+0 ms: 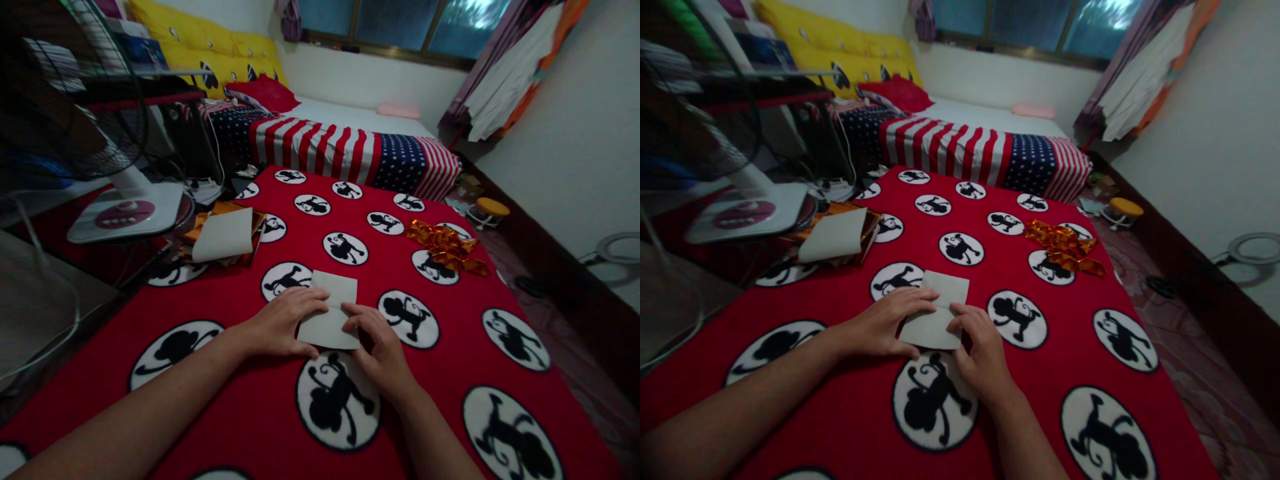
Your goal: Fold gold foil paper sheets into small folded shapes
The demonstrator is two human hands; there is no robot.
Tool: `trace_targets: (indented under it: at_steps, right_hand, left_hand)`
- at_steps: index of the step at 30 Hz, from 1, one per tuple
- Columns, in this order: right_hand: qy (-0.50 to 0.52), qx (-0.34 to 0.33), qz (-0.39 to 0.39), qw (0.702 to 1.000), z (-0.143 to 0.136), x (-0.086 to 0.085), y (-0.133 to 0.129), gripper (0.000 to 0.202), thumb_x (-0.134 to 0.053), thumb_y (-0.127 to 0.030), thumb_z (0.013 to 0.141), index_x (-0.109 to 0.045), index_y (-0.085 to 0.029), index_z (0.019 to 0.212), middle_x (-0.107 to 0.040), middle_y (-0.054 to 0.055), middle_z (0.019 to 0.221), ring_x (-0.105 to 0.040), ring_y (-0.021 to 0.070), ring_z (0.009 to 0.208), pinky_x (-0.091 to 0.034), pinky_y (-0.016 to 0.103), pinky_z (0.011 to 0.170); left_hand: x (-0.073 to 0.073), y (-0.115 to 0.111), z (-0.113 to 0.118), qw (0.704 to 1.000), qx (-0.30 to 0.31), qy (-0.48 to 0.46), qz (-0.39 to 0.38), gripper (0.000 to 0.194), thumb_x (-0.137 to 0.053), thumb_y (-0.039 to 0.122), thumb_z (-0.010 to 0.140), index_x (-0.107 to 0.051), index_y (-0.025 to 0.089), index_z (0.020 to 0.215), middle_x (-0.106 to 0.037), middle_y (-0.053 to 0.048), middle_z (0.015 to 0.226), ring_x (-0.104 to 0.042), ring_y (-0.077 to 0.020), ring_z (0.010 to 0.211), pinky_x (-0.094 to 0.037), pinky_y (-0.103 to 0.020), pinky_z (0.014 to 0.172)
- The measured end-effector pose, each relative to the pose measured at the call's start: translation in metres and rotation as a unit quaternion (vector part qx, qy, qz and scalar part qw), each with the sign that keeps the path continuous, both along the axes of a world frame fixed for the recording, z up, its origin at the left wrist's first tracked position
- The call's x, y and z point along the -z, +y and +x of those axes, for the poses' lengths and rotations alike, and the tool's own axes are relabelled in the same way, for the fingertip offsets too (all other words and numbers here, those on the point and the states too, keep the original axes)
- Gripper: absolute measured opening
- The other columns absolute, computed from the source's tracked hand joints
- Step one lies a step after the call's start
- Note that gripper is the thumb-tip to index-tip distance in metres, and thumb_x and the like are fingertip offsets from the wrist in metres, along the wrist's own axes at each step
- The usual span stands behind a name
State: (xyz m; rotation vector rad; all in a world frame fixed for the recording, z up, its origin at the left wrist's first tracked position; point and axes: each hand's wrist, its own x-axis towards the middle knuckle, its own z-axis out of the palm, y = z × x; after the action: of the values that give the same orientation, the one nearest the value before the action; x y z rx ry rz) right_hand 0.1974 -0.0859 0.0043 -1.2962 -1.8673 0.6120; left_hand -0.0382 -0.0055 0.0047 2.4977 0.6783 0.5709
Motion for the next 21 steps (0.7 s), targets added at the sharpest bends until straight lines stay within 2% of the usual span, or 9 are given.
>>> trace_targets:
  at_steps: [3,5,9,13,17,21]
  right_hand:
    - [0.013,-0.002,0.001,1.000,0.002,0.002,0.001,0.030,-0.055,-0.002,0.074,-0.064,-0.024,0.092,-0.065,0.007,0.117,-0.056,0.0238,0.111,-0.043,0.042,0.094]
    - [0.019,0.003,0.002,1.000,0.002,0.003,0.002,0.024,-0.056,-0.005,0.080,-0.066,-0.024,0.090,-0.066,0.006,0.113,-0.057,0.0225,0.107,-0.044,0.040,0.092]
    - [0.025,0.010,0.003,1.000,0.001,0.003,0.003,0.015,-0.057,-0.014,0.087,-0.068,-0.024,0.089,-0.067,0.006,0.108,-0.058,0.0208,0.102,-0.046,0.037,0.089]
    - [0.026,0.037,-0.002,0.999,-0.002,0.002,0.005,0.015,-0.055,-0.019,0.091,-0.069,-0.023,0.091,-0.067,0.006,0.104,-0.059,0.0199,0.099,-0.045,0.035,0.088]
    - [0.024,0.102,-0.018,0.994,-0.010,0.003,0.011,0.013,-0.057,-0.021,0.089,-0.068,-0.021,0.083,-0.065,0.005,0.095,-0.059,0.0183,0.089,-0.046,0.031,0.079]
    - [-0.031,0.165,-0.031,0.985,-0.018,0.001,0.012,0.009,-0.064,-0.022,0.083,-0.061,-0.020,0.074,-0.059,0.002,0.085,-0.056,0.0163,0.078,-0.043,0.028,0.069]
  left_hand:
    - [0.004,0.000,-0.001,0.998,-0.020,-0.055,-0.012,0.030,-0.067,0.021,0.078,-0.062,0.020,0.107,-0.061,-0.010,0.129,-0.052,-0.0224,0.124,-0.039,-0.040,0.106]
    - [0.006,0.002,-0.002,0.996,-0.027,-0.084,-0.013,0.020,-0.059,0.009,0.081,-0.065,0.020,0.096,-0.067,-0.007,0.117,-0.057,-0.0187,0.117,-0.042,-0.036,0.102]
    - [0.006,0.004,-0.002,0.993,-0.031,-0.112,-0.018,0.010,-0.062,0.014,0.084,-0.069,0.021,0.087,-0.071,-0.005,0.101,-0.063,-0.0168,0.100,-0.048,-0.033,0.091]
    - [0.001,0.002,0.001,0.991,-0.056,-0.112,-0.042,0.008,-0.063,0.019,0.084,-0.071,0.019,0.086,-0.071,-0.005,0.096,-0.063,-0.0162,0.093,-0.049,-0.031,0.086]
    - [-0.005,0.000,0.005,0.986,-0.098,-0.096,-0.096,0.010,-0.064,0.024,0.085,-0.072,0.019,0.086,-0.072,-0.005,0.093,-0.064,-0.0153,0.088,-0.049,-0.028,0.081]
    - [-0.006,0.000,0.008,0.980,-0.134,-0.105,-0.105,0.011,-0.063,0.023,0.085,-0.072,0.019,0.080,-0.072,-0.005,0.088,-0.064,-0.0157,0.085,-0.049,-0.029,0.080]
